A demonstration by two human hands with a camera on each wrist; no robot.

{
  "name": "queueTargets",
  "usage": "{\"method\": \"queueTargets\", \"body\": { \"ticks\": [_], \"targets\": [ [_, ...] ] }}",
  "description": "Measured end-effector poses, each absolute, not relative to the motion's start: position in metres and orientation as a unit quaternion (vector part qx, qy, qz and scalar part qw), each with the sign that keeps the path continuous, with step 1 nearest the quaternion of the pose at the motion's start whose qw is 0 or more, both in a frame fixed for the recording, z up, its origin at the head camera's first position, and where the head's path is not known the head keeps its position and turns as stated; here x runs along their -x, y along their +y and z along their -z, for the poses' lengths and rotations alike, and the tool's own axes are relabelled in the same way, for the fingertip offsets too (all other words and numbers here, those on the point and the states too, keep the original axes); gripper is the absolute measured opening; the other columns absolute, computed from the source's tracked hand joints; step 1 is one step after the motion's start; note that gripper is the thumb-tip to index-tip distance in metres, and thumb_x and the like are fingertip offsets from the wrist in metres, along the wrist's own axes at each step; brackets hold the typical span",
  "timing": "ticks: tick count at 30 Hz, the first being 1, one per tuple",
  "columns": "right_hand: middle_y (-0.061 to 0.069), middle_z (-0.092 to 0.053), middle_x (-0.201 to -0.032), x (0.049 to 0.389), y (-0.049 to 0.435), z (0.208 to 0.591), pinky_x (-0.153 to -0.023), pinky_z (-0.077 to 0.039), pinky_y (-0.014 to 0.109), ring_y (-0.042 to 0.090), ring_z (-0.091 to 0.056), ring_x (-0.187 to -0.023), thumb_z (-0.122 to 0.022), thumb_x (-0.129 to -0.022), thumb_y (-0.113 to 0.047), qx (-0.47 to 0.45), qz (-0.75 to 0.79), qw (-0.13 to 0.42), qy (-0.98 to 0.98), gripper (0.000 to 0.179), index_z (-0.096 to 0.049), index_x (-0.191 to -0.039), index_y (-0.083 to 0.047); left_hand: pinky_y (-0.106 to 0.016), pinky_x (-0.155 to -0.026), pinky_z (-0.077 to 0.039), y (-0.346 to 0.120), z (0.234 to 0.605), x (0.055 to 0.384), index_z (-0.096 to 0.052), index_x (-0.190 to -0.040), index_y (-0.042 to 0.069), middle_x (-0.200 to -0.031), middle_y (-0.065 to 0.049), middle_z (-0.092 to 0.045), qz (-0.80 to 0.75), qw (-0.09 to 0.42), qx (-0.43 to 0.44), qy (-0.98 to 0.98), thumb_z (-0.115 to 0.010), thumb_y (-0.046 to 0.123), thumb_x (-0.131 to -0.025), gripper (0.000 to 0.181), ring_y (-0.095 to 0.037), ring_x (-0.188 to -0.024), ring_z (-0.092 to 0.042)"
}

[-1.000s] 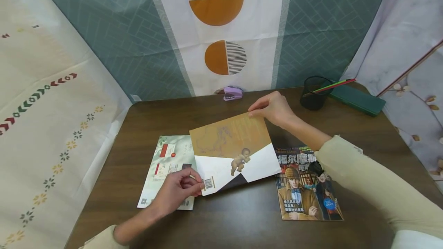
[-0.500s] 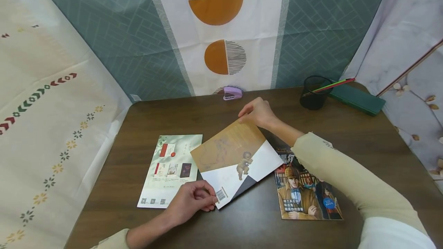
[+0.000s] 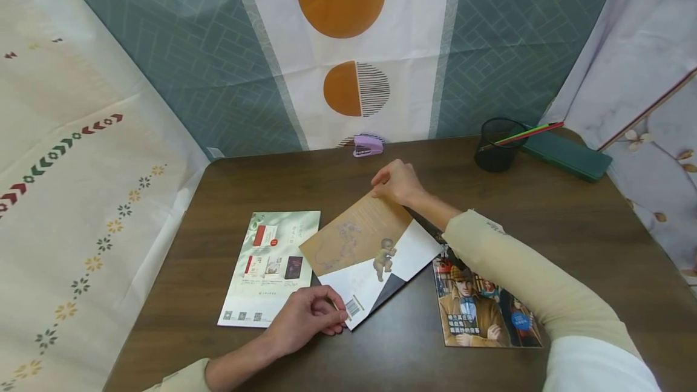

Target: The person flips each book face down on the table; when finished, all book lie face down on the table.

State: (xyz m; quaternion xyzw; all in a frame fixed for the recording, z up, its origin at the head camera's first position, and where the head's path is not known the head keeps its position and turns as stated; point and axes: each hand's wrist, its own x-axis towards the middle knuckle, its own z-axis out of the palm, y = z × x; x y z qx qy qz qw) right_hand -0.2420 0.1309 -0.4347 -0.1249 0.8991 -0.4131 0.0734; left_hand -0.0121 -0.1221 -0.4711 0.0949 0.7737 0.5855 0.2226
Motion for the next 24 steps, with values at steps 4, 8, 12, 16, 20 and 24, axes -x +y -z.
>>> {"method": "queueTargets", "body": {
  "ticks": [4, 8, 12, 16, 20, 24],
  "targets": [
    [0.017, -0.078, -0.115, 0.241, 0.127, 0.439, -0.097, -0.057, 0.045, 0.036, -0.072, -0.114, -0.081, -0.093, -0.006, 0.123, 0.401, 0.09, 0.903, 0.03, -0.077, -0.12, 0.005, -0.026, -0.064, -0.062, -0.122, 0.47, 0.014, -0.072, -0.097, 0.008, -0.079, -0.005, -0.078, -0.578, 0.234, -0.107, 0.774, -0.078, 0.004, -0.096, 0.007, -0.017, -0.068, -0.075],
    [0.02, -0.072, -0.129, 0.239, 0.126, 0.442, -0.107, -0.052, 0.048, 0.038, -0.067, -0.126, -0.08, -0.094, -0.004, 0.133, 0.388, 0.109, 0.905, 0.04, -0.071, -0.131, 0.007, -0.025, -0.064, -0.061, -0.124, 0.466, 0.017, -0.072, -0.099, 0.008, -0.081, -0.002, -0.079, -0.558, 0.249, -0.133, 0.78, -0.075, 0.003, -0.098, 0.006, -0.015, -0.069, -0.076],
    [0.025, -0.06, -0.144, 0.237, 0.129, 0.442, -0.112, -0.047, 0.049, 0.04, -0.058, -0.136, -0.079, -0.094, -0.003, 0.175, 0.377, 0.13, 0.9, 0.055, -0.059, -0.144, 0.011, -0.024, -0.065, -0.061, -0.129, 0.458, 0.024, -0.075, -0.111, 0.008, -0.084, 0.0, -0.08, -0.529, 0.286, -0.171, 0.781, -0.072, 0.003, -0.1, 0.012, -0.013, -0.071, -0.076],
    [0.028, -0.057, -0.148, 0.233, 0.136, 0.441, -0.091, -0.057, 0.037, 0.03, -0.072, -0.095, -0.082, -0.092, -0.009, 0.226, 0.351, 0.15, 0.896, 0.076, -0.044, -0.156, 0.01, -0.023, -0.069, -0.06, -0.137, 0.45, 0.036, -0.073, -0.128, 0.008, -0.091, 0.002, -0.08, -0.497, 0.308, -0.215, 0.782, -0.074, 0.006, -0.1, 0.027, -0.011, -0.075, -0.075],
    [0.029, -0.053, -0.15, 0.222, 0.146, 0.435, -0.069, -0.047, 0.037, 0.022, -0.049, -0.067, -0.087, -0.09, -0.019, 0.255, 0.328, 0.196, 0.888, 0.1, -0.026, -0.164, 0.007, -0.022, -0.076, -0.059, -0.147, 0.442, 0.054, -0.071, -0.133, 0.006, -0.098, 0.001, -0.081, -0.459, 0.275, -0.262, 0.803, -0.078, 0.007, -0.097, 0.037, -0.006, -0.085, -0.076],
    [0.032, -0.041, -0.16, 0.206, 0.158, 0.433, -0.096, -0.053, 0.046, 0.035, -0.058, -0.113, -0.091, -0.087, -0.026, 0.274, 0.324, 0.229, 0.876, 0.117, -0.013, -0.166, 0.007, -0.029, -0.087, -0.06, -0.16, 0.434, 0.074, -0.068, -0.138, 0.005, -0.115, -0.001, -0.079, -0.42, 0.22, -0.292, 0.83, -0.084, 0.008, -0.092, 0.049, -0.009, -0.1, -0.075]
  ]
}}
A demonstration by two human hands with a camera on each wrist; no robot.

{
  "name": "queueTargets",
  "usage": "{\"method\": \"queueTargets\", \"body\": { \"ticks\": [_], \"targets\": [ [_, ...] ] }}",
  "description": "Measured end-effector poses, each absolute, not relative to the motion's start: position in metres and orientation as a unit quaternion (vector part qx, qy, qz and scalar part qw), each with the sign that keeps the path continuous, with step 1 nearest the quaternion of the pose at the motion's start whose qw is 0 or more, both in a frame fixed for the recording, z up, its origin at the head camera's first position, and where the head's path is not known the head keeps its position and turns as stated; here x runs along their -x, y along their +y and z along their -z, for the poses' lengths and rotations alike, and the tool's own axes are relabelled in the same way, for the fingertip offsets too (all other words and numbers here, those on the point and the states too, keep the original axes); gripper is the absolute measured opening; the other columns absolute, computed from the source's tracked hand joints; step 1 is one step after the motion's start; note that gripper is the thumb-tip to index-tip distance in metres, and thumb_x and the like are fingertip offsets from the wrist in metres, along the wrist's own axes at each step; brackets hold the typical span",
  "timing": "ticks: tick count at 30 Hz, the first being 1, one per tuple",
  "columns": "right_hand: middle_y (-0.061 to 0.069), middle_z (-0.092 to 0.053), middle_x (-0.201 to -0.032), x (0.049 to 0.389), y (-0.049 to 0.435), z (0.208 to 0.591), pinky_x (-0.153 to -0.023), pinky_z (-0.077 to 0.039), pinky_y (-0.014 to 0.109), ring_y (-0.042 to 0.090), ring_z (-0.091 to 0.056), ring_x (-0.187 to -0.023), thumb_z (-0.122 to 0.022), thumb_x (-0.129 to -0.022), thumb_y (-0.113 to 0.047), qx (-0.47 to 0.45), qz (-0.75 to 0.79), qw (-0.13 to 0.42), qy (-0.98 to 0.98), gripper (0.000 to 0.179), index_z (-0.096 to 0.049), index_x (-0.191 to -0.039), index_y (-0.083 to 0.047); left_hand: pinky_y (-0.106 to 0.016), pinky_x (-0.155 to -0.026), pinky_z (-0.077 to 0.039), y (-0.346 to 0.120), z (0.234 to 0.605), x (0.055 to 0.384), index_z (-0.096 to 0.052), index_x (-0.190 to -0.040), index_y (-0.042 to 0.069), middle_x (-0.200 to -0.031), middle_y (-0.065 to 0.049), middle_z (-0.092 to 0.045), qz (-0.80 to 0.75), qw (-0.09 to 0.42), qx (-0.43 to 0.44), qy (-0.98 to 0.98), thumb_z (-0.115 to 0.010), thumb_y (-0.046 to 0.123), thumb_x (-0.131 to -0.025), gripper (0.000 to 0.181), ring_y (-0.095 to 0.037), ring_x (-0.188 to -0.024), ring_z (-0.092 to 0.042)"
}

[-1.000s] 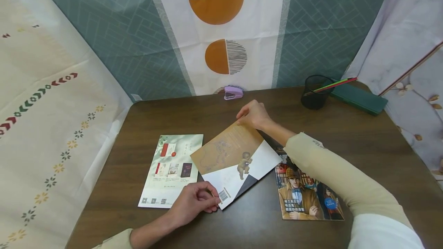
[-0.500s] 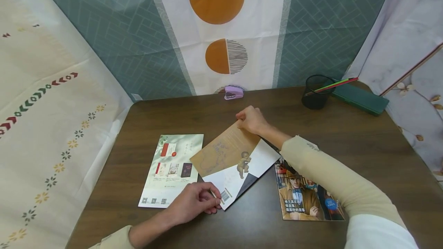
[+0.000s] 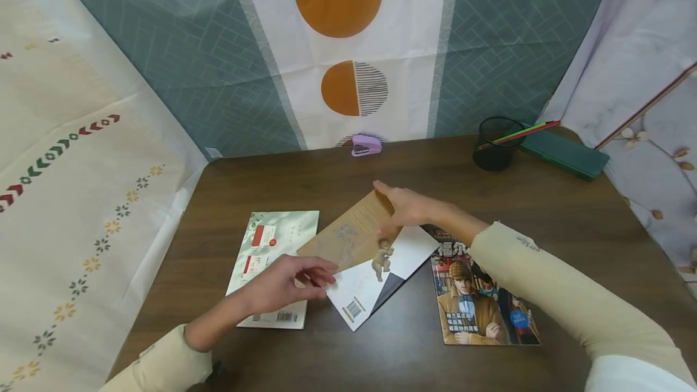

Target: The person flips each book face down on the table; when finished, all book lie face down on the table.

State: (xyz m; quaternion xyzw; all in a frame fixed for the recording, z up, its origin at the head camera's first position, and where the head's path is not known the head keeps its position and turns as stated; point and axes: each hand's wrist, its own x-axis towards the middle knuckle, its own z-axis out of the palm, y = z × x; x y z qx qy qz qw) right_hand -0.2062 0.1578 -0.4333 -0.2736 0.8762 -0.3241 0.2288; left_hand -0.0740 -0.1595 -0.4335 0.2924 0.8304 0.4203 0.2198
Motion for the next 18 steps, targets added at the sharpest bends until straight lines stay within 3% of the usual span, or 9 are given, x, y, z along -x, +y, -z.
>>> {"method": "queueTargets", "body": {
  "ticks": [3, 6, 8, 12, 18],
  "targets": [
    [0.033, -0.029, -0.166, 0.191, 0.167, 0.435, -0.113, -0.045, 0.057, 0.045, -0.046, -0.139, -0.094, -0.083, -0.028, 0.281, 0.336, 0.234, 0.868, 0.124, -0.009, -0.166, 0.009, -0.038, -0.086, -0.061, -0.168, 0.428, 0.088, -0.063, -0.147, 0.008, -0.132, -0.003, -0.073, -0.392, 0.187, -0.298, 0.85, -0.088, 0.013, -0.089, 0.063, -0.019, -0.11, -0.072],
    [0.032, -0.019, -0.171, 0.176, 0.176, 0.436, -0.119, -0.034, 0.062, 0.049, -0.032, -0.152, -0.096, -0.081, -0.03, 0.281, 0.328, 0.231, 0.872, 0.127, -0.01, -0.166, 0.009, -0.043, -0.086, -0.06, -0.176, 0.427, 0.099, -0.053, -0.157, 0.012, -0.151, -0.003, -0.06, -0.359, 0.162, -0.302, 0.868, -0.091, 0.021, -0.087, 0.08, -0.025, -0.124, -0.065],
    [0.032, -0.017, -0.171, 0.168, 0.182, 0.436, -0.12, -0.03, 0.063, 0.05, -0.026, -0.155, -0.097, -0.078, -0.03, 0.283, 0.317, 0.225, 0.877, 0.128, -0.012, -0.165, 0.009, -0.043, -0.09, -0.059, -0.18, 0.43, 0.106, -0.044, -0.163, 0.012, -0.161, -0.004, -0.05, -0.33, 0.145, -0.313, 0.879, -0.093, 0.026, -0.086, 0.092, -0.026, -0.134, -0.057],
    [0.031, -0.022, -0.17, 0.155, 0.194, 0.433, -0.117, -0.037, 0.061, 0.05, -0.033, -0.152, -0.099, -0.075, -0.029, 0.287, 0.297, 0.213, 0.885, 0.127, -0.017, -0.165, 0.01, -0.045, -0.111, -0.049, -0.189, 0.436, 0.119, -0.031, -0.168, 0.008, -0.173, -0.003, -0.032, -0.274, 0.126, -0.352, 0.886, -0.095, 0.031, -0.082, 0.109, -0.027, -0.152, -0.039],
    [0.03, -0.028, -0.168, 0.137, 0.212, 0.43, -0.111, -0.045, 0.06, 0.05, -0.042, -0.147, -0.097, -0.078, -0.022, 0.294, 0.285, 0.204, 0.889, 0.116, -0.024, -0.164, 0.009, -0.051, -0.121, -0.036, -0.197, 0.446, 0.125, -0.031, -0.168, 0.01, -0.174, -0.003, -0.027, -0.198, 0.114, -0.391, 0.892, -0.093, 0.044, -0.082, 0.112, -0.027, -0.155, -0.035]
  ]
}}
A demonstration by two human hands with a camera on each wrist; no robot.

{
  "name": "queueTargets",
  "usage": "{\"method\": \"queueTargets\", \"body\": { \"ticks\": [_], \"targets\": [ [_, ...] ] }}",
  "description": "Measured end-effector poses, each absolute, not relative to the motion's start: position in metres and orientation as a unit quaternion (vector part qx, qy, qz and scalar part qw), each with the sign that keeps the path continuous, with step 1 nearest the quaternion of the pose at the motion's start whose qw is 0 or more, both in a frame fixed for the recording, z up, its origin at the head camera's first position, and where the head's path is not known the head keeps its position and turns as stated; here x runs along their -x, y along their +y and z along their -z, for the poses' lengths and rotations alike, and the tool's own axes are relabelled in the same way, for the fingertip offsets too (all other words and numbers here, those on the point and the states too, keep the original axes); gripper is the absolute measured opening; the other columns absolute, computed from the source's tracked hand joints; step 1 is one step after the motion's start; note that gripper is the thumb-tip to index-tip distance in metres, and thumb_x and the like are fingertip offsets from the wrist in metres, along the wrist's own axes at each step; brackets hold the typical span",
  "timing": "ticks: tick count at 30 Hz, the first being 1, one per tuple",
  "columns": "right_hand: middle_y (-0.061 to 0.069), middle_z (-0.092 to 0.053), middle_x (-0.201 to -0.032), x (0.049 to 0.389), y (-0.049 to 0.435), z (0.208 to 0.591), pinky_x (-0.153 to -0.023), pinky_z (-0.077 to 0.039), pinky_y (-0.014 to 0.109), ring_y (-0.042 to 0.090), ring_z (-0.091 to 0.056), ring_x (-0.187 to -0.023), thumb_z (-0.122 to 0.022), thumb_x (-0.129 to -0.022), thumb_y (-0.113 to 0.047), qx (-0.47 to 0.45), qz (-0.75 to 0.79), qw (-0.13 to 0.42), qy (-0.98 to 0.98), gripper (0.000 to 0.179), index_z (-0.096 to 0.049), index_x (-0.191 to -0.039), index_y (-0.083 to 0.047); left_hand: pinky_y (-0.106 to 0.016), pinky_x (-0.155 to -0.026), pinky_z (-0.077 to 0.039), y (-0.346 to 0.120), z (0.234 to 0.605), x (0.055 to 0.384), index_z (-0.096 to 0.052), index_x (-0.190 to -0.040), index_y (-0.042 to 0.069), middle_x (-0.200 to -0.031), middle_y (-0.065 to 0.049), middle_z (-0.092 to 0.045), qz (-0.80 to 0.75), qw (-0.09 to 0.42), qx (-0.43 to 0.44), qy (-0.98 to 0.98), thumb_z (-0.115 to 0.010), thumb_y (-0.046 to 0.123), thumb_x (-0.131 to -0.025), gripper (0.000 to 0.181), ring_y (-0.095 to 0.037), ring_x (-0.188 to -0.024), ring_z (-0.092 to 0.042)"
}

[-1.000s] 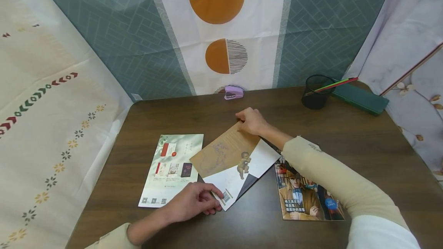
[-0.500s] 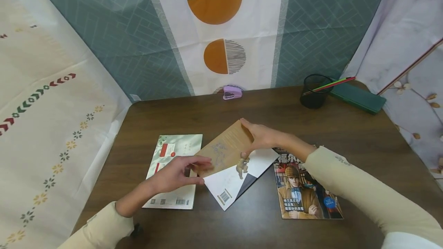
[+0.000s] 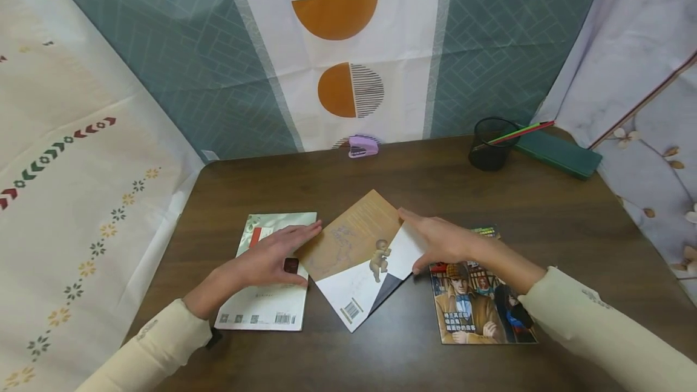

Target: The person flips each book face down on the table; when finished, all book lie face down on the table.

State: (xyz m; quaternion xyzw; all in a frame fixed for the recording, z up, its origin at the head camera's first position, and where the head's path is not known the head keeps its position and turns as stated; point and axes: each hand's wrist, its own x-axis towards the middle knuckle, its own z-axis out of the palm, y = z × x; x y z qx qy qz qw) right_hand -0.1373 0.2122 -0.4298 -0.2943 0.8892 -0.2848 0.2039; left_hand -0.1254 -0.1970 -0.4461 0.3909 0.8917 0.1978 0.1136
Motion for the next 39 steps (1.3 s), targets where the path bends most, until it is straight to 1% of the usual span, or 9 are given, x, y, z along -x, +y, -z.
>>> {"method": "queueTargets", "body": {
  "ticks": [3, 10, 15, 20, 23, 26, 32, 35, 39],
  "targets": [
    [0.031, -0.031, -0.167, 0.129, 0.217, 0.432, -0.11, -0.045, 0.06, 0.051, -0.043, -0.146, -0.095, -0.081, -0.02, 0.292, 0.283, 0.194, 0.893, 0.11, -0.028, -0.163, 0.009, -0.049, -0.122, -0.036, -0.199, 0.451, 0.125, -0.032, -0.168, 0.013, -0.174, 0.0, -0.028, -0.169, 0.106, -0.395, 0.897, -0.09, 0.05, -0.084, 0.109, -0.025, -0.154, -0.036],
    [0.031, -0.039, -0.162, 0.115, 0.222, 0.438, -0.108, -0.047, 0.061, 0.049, -0.048, -0.143, -0.092, -0.084, -0.015, 0.283, 0.29, 0.154, 0.901, 0.1, -0.033, -0.161, 0.009, -0.047, -0.119, -0.041, -0.2, 0.453, 0.122, -0.038, -0.166, 0.013, -0.17, 0.0, -0.038, -0.159, 0.101, -0.393, 0.9, -0.088, 0.05, -0.085, 0.102, -0.024, -0.149, -0.042],
    [0.033, -0.052, -0.151, 0.109, 0.221, 0.445, -0.094, -0.058, 0.054, 0.048, -0.06, -0.131, -0.091, -0.083, -0.007, 0.263, 0.292, 0.112, 0.913, 0.093, -0.039, -0.158, 0.01, -0.043, -0.117, -0.043, -0.2, 0.453, 0.121, -0.038, -0.166, 0.014, -0.17, 0.002, -0.038, -0.161, 0.115, -0.381, 0.903, -0.087, 0.053, -0.086, 0.102, -0.022, -0.146, -0.044],
    [0.032, -0.056, -0.147, 0.108, 0.218, 0.45, -0.087, -0.06, 0.051, 0.046, -0.065, -0.123, -0.091, -0.081, 0.0, 0.253, 0.298, 0.08, 0.917, 0.086, -0.046, -0.154, 0.011, -0.041, -0.116, -0.045, -0.198, 0.451, 0.119, -0.041, -0.165, 0.014, -0.169, 0.001, -0.039, -0.162, 0.122, -0.369, 0.907, -0.088, 0.048, -0.086, 0.097, -0.022, -0.146, -0.045],
    [0.032, -0.057, -0.147, 0.108, 0.216, 0.451, -0.087, -0.061, 0.051, 0.045, -0.066, -0.121, -0.09, -0.082, 0.002, 0.252, 0.3, 0.072, 0.917, 0.083, -0.048, -0.153, 0.011, -0.043, -0.112, -0.048, -0.195, 0.45, 0.115, -0.045, -0.162, 0.012, -0.167, -0.001, -0.043, -0.158, 0.111, -0.364, 0.911, -0.088, 0.042, -0.089, 0.09, -0.024, -0.144, -0.048],
    [0.032, -0.057, -0.146, 0.108, 0.215, 0.451, -0.082, -0.061, 0.047, 0.041, -0.068, -0.117, -0.089, -0.082, 0.004, 0.251, 0.304, 0.068, 0.916, 0.081, -0.049, -0.152, 0.011, -0.045, -0.107, -0.052, -0.191, 0.449, 0.11, -0.049, -0.159, 0.008, -0.163, -0.006, -0.048, -0.153, 0.088, -0.364, 0.914, -0.087, 0.038, -0.091, 0.083, -0.027, -0.14, -0.052],
    [0.031, -0.058, -0.145, 0.11, 0.214, 0.449, -0.075, -0.056, 0.037, 0.034, -0.07, -0.109, -0.086, -0.083, 0.007, 0.254, 0.303, 0.069, 0.916, 0.077, -0.051, -0.151, 0.01, -0.046, -0.106, -0.053, -0.185, 0.445, 0.097, -0.057, -0.152, 0.002, -0.156, -0.011, -0.056, -0.159, 0.064, -0.358, 0.918, -0.09, 0.036, -0.088, 0.08, -0.033, -0.136, -0.057],
    [0.031, -0.059, -0.145, 0.111, 0.214, 0.45, -0.078, -0.058, 0.038, 0.038, -0.07, -0.115, -0.085, -0.084, 0.007, 0.252, 0.302, 0.071, 0.917, 0.075, -0.052, -0.151, 0.009, -0.045, -0.107, -0.052, -0.182, 0.447, 0.09, -0.06, -0.149, 0.003, -0.153, -0.01, -0.059, -0.158, 0.059, -0.352, 0.921, -0.091, 0.037, -0.086, 0.079, -0.031, -0.136, -0.058],
    [0.031, -0.06, -0.144, 0.115, 0.215, 0.451, -0.09, -0.061, 0.049, 0.043, -0.068, -0.12, -0.083, -0.086, 0.009, 0.253, 0.301, 0.066, 0.917, 0.07, -0.054, -0.149, 0.008, -0.042, -0.106, -0.053, -0.178, 0.451, 0.079, -0.063, -0.147, 0.005, -0.146, -0.008, -0.059, -0.153, 0.052, -0.349, 0.923, -0.092, 0.041, -0.084, 0.078, -0.026, -0.13, -0.06]
  ]
}}
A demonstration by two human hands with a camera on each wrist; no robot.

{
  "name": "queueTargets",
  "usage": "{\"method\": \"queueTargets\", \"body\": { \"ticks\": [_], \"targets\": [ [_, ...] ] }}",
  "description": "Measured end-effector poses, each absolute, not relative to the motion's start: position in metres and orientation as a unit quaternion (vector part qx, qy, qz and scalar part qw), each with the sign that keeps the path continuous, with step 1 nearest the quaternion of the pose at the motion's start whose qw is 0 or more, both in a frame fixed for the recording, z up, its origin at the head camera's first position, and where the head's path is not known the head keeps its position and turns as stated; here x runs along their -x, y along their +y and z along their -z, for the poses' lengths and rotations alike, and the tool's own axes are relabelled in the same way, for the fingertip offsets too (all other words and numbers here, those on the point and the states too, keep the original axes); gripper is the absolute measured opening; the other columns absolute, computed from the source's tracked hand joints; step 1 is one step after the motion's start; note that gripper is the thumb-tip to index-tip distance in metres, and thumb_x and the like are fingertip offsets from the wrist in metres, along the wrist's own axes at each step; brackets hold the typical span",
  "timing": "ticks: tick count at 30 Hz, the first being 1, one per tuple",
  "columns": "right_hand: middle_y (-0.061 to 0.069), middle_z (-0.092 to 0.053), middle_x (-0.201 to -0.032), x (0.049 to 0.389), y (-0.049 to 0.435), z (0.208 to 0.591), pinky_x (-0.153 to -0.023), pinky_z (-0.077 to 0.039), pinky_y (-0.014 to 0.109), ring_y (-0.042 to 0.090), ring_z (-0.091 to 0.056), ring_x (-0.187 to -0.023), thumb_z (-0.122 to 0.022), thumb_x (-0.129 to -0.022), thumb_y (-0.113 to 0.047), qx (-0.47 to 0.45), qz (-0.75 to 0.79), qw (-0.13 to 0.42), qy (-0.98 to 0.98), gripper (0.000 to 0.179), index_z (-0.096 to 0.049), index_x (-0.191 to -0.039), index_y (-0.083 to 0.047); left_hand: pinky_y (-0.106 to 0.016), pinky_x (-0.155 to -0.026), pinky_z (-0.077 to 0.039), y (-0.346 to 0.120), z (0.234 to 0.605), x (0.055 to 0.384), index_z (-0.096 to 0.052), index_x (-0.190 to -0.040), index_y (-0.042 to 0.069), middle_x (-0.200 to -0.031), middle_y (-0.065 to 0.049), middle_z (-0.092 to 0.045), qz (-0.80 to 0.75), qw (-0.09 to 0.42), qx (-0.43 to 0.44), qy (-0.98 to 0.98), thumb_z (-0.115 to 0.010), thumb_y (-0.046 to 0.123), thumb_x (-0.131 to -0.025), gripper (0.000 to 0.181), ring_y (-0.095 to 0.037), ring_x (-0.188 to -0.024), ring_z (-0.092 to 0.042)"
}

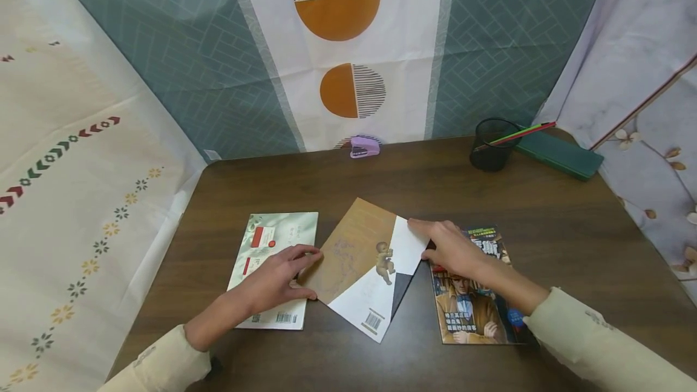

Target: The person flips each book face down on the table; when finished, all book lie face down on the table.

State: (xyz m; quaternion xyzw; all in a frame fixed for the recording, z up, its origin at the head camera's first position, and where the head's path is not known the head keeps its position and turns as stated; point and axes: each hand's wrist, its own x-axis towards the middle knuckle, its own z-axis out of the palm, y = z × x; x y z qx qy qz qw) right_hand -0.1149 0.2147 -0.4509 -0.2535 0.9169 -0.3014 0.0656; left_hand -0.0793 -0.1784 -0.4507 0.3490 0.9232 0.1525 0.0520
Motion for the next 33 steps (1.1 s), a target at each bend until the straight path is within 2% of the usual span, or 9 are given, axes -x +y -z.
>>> {"method": "queueTargets", "body": {
  "ticks": [5, 11, 16, 22, 24, 29, 33],
  "targets": [
    [0.031, -0.06, -0.143, 0.12, 0.216, 0.452, -0.096, -0.056, 0.056, 0.046, -0.065, -0.125, -0.082, -0.086, 0.009, 0.267, 0.297, 0.058, 0.915, 0.066, -0.056, -0.147, 0.009, -0.04, -0.098, -0.055, -0.176, 0.453, 0.07, -0.065, -0.145, 0.007, -0.143, -0.006, -0.057, -0.146, 0.051, -0.344, 0.926, -0.094, 0.045, -0.081, 0.08, -0.022, -0.121, -0.06],
    [0.031, -0.057, -0.147, 0.123, 0.217, 0.452, -0.096, -0.057, 0.055, 0.047, -0.061, -0.129, -0.084, -0.085, 0.008, 0.282, 0.297, 0.069, 0.91, 0.071, -0.053, -0.149, 0.01, -0.047, -0.106, -0.051, -0.174, 0.452, 0.07, -0.06, -0.151, 0.007, -0.16, -0.01, -0.048, -0.136, 0.072, -0.345, 0.926, -0.091, 0.049, -0.083, 0.086, -0.027, -0.137, -0.052],
    [0.031, -0.058, -0.146, 0.126, 0.216, 0.452, -0.099, -0.055, 0.056, 0.049, -0.06, -0.131, -0.086, -0.084, 0.007, 0.284, 0.296, 0.077, 0.909, 0.072, -0.054, -0.148, 0.011, -0.048, -0.107, -0.051, -0.172, 0.451, 0.068, -0.059, -0.152, 0.007, -0.162, -0.011, -0.047, -0.134, 0.085, -0.34, 0.927, -0.09, 0.051, -0.083, 0.088, -0.028, -0.139, -0.051],
    [0.031, -0.058, -0.147, 0.134, 0.214, 0.453, -0.099, -0.053, 0.056, 0.05, -0.058, -0.132, -0.087, -0.083, 0.007, 0.286, 0.297, 0.091, 0.907, 0.072, -0.055, -0.148, 0.01, -0.04, -0.093, -0.055, -0.168, 0.454, 0.058, -0.064, -0.147, 0.009, -0.156, -0.011, -0.052, -0.123, 0.05, -0.34, 0.931, -0.091, 0.057, -0.079, 0.088, -0.022, -0.121, -0.056],
    [0.031, -0.056, -0.148, 0.136, 0.214, 0.453, -0.098, -0.056, 0.053, 0.048, -0.061, -0.13, -0.086, -0.083, 0.007, 0.29, 0.295, 0.101, 0.905, 0.073, -0.054, -0.149, 0.009, -0.038, -0.09, -0.055, -0.166, 0.456, 0.054, -0.065, -0.146, 0.009, -0.154, -0.01, -0.053, -0.119, 0.037, -0.339, 0.933, -0.091, 0.059, -0.078, 0.088, -0.021, -0.117, -0.056],
    [0.03, -0.056, -0.149, 0.144, 0.213, 0.454, -0.096, -0.058, 0.052, 0.048, -0.062, -0.129, -0.085, -0.084, 0.008, 0.306, 0.297, 0.112, 0.898, 0.072, -0.054, -0.15, 0.008, -0.035, -0.091, -0.053, -0.163, 0.461, 0.045, -0.066, -0.145, 0.01, -0.151, -0.008, -0.056, -0.112, 0.019, -0.332, 0.937, -0.091, 0.063, -0.076, 0.09, -0.021, -0.116, -0.055],
    [0.028, -0.055, -0.151, 0.15, 0.211, 0.454, -0.101, -0.052, 0.057, 0.05, -0.056, -0.135, -0.084, -0.085, 0.008, 0.316, 0.293, 0.117, 0.895, 0.071, -0.056, -0.15, 0.005, -0.034, -0.09, -0.052, -0.166, 0.464, 0.04, -0.066, -0.145, 0.012, -0.149, -0.007, -0.057, -0.111, 0.005, -0.335, 0.936, -0.09, 0.066, -0.075, 0.091, -0.02, -0.115, -0.053]
  ]
}}
